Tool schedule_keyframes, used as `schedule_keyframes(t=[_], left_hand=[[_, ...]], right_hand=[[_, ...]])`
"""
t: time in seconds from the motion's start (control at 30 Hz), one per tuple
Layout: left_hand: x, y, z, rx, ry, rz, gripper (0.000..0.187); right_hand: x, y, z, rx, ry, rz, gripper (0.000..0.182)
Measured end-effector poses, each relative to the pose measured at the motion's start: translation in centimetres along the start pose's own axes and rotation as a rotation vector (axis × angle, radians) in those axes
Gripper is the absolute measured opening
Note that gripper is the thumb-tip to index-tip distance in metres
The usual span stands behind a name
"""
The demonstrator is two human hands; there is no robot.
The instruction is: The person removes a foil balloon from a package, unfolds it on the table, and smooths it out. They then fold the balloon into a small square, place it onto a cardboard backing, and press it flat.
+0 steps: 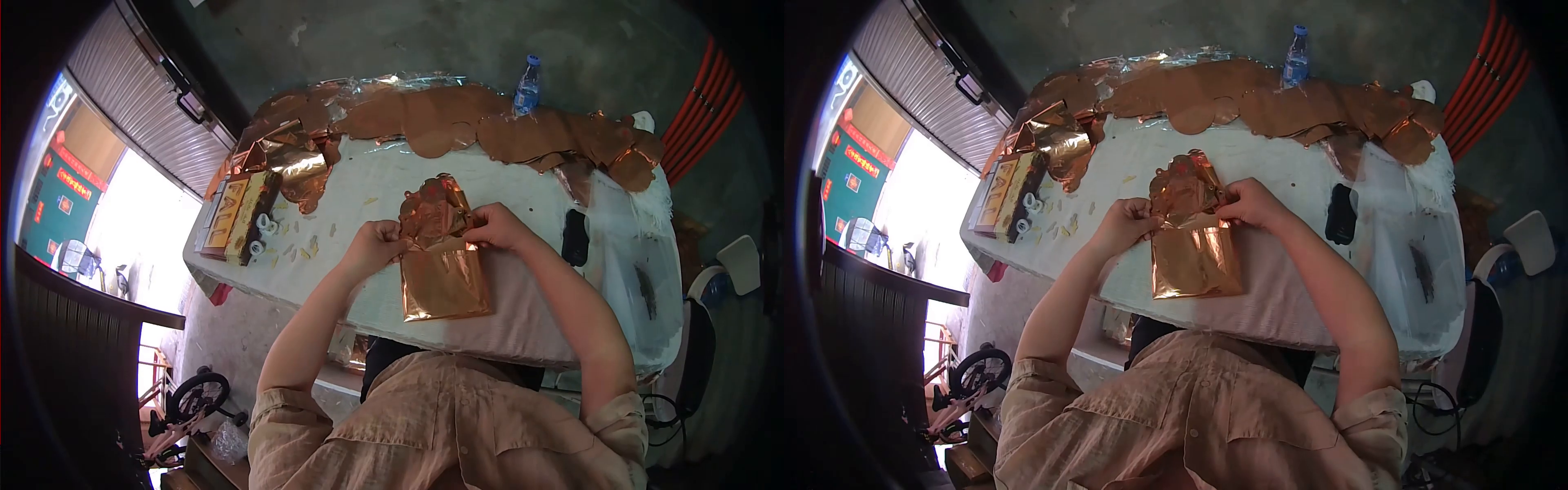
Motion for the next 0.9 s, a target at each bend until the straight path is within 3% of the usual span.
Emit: schedule_keyframes(t=[0.07,0.2,0.27,0.3,0.33,0.4,0.53,0.67,0.73,0.9], left_hand=[[0.0,0.2,0.5,0.058,0.003,-0.008,0.019],[0.4,2.0,-1.7,0.258,-0.443,-0.074,0.015],[0.7,2.7,-2.1,0.349,-0.579,-0.083,0.011],[1.3,3.3,-3.0,0.526,-0.64,-0.073,0.007],[1.9,4.1,-3.7,0.703,-0.698,-0.061,0.01],[2.5,4.8,-4.1,0.791,-0.789,0.014,0.015],[4.4,7.1,-5.8,1.06,-1.082,0.077,0.031],[5.5,8.7,-5.9,0.953,-0.903,0.187,0.035],[5.7,8.9,-5.1,0.799,-0.752,0.268,0.032],[5.9,9.4,-4.2,0.77,-0.745,0.275,0.032]], right_hand=[[-0.4,0.4,1.3,-0.256,0.224,-0.176,0.014],[0.5,2.5,2.6,-0.459,0.357,-0.316,0.013],[1.0,3.9,3.4,-0.587,0.703,-0.387,0.013],[1.6,5.2,4.6,-0.804,0.899,-0.437,0.015],[1.4,5.3,4.7,-0.796,0.897,-0.434,0.015],[2.8,6.6,5.8,-1.076,1.183,-0.473,0.01],[4.0,7.4,6.3,-1.232,1.331,-0.488,0.01],[4.1,7.3,6.1,-1.209,1.342,-0.452,0.013],[4.2,7.5,6.3,-1.231,1.344,-0.439,0.014],[4.2,7.3,6.1,-1.233,1.398,-0.397,0.013]])
Point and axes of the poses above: each hand's wrist, its own y-axis away from the middle knuckle, its own x-axis out of the palm, z = x × y, the point moved 7 cm from there along -y, towards the middle knuckle, and after that the axes turned 14 degrees about y, right-handed, at the moved point
